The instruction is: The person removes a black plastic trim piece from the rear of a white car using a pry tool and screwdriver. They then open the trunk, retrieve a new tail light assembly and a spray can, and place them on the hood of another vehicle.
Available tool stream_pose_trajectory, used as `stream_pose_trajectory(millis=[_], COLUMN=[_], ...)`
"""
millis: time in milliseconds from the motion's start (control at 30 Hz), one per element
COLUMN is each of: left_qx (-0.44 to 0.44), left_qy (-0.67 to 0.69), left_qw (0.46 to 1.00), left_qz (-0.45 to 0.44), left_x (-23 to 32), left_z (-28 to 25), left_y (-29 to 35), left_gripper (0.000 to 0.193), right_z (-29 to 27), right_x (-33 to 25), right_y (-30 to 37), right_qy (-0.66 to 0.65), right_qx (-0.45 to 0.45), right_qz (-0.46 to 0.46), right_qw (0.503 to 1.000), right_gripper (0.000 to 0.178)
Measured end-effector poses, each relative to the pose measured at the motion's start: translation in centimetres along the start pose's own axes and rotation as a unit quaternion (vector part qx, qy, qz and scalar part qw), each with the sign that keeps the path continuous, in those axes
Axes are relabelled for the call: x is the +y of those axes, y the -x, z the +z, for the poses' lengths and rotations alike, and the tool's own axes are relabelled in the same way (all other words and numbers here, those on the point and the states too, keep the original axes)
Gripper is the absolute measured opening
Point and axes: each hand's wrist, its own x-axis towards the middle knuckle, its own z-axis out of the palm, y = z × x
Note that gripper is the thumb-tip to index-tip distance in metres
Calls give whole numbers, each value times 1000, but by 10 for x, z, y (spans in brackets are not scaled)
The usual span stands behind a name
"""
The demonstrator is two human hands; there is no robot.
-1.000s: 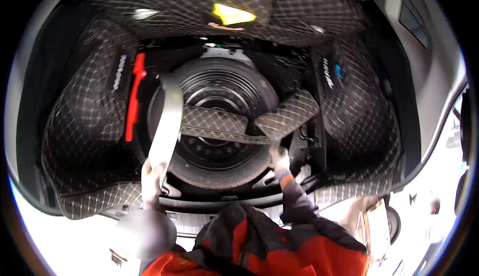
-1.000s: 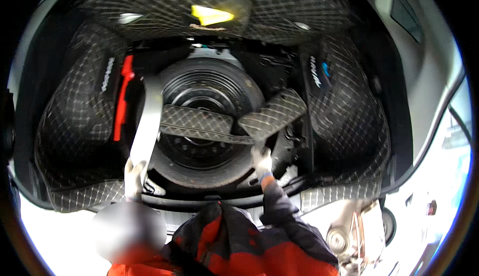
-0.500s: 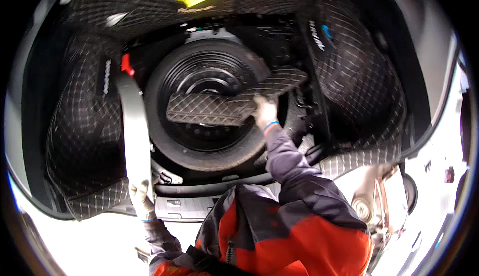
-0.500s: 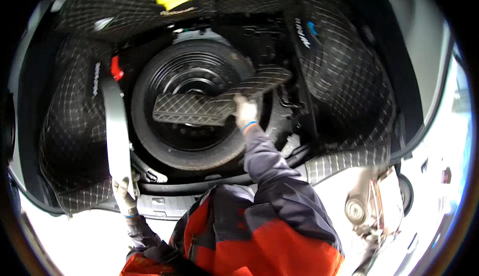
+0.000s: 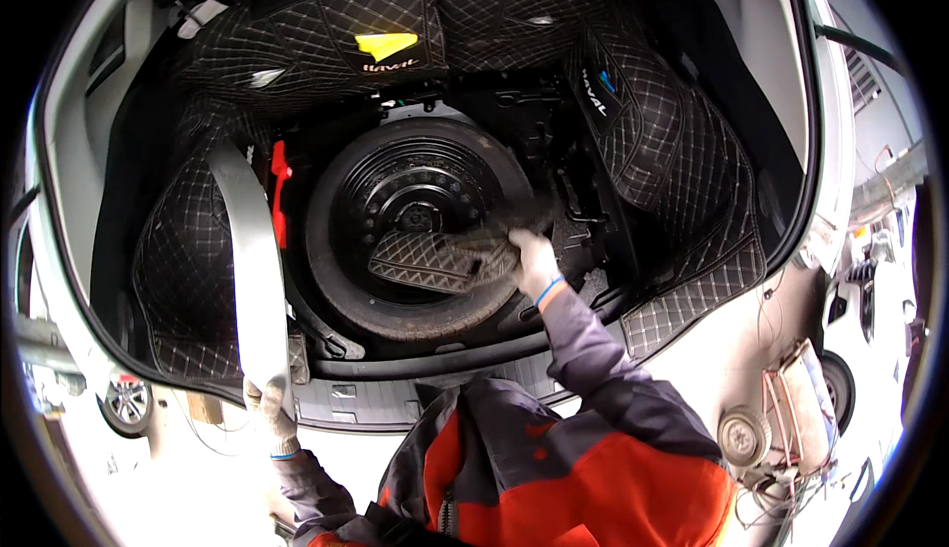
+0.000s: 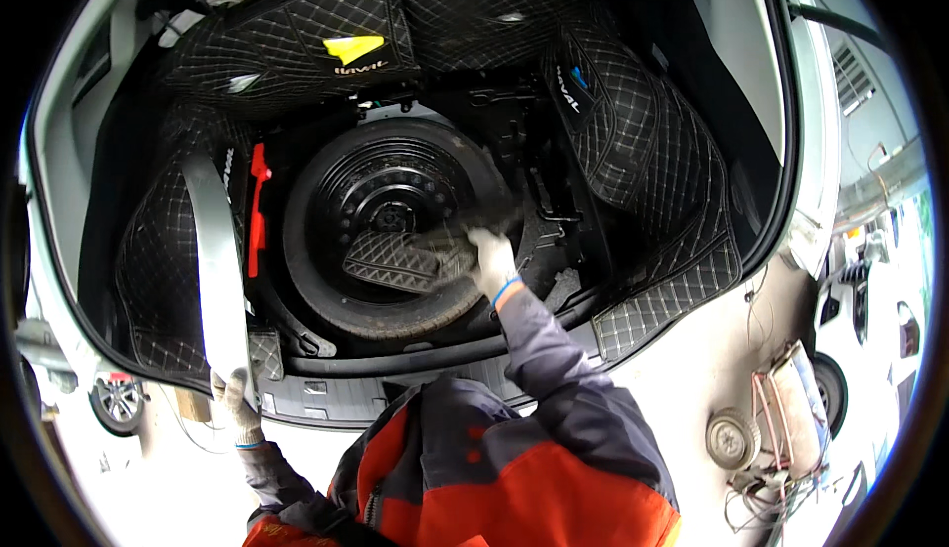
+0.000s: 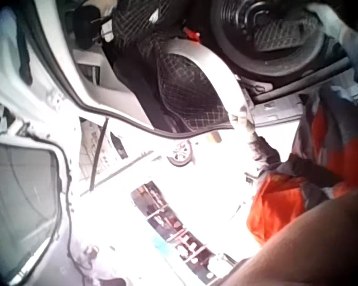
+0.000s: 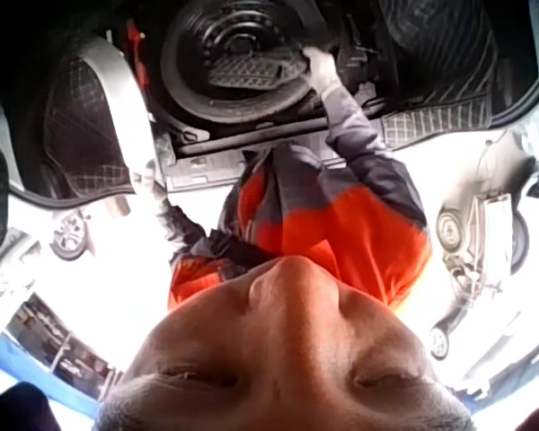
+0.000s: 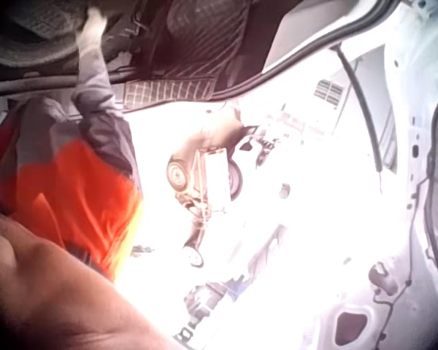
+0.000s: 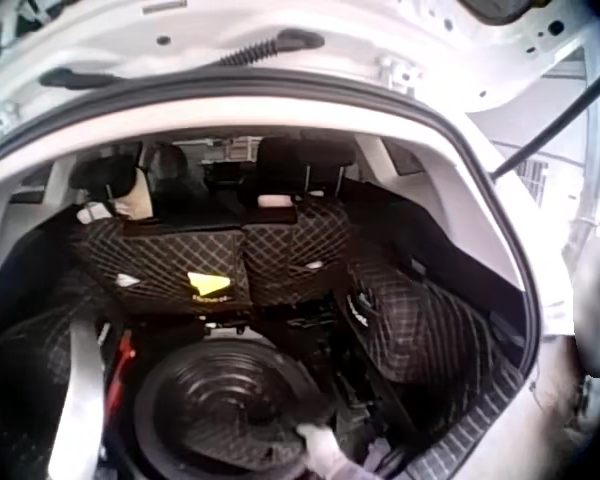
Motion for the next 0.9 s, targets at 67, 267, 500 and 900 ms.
stream_pose_trajectory(millis=[67,267,500,900], left_qx=[3,92,148,176], left_qy=[7,-107,-47,-55], left_qw=[1000,989,988,983], left_qz=[2,-41,-2,25], left_x=[3,55,86,104], left_z=[-7,-23,-14,-45], left_y=[23,106,204,297], left_gripper=[53,61,67,59], right_z=[-29,-59,-67,-19], right_x=[33,104,145,48], right_y=[4,-3,-5,-3], right_qy=[37,105,170,162], right_qx=[64,72,-24,-210], right_qz=[37,-14,102,-56], right_qw=[997,992,980,962], right_gripper=[46,65,61,30])
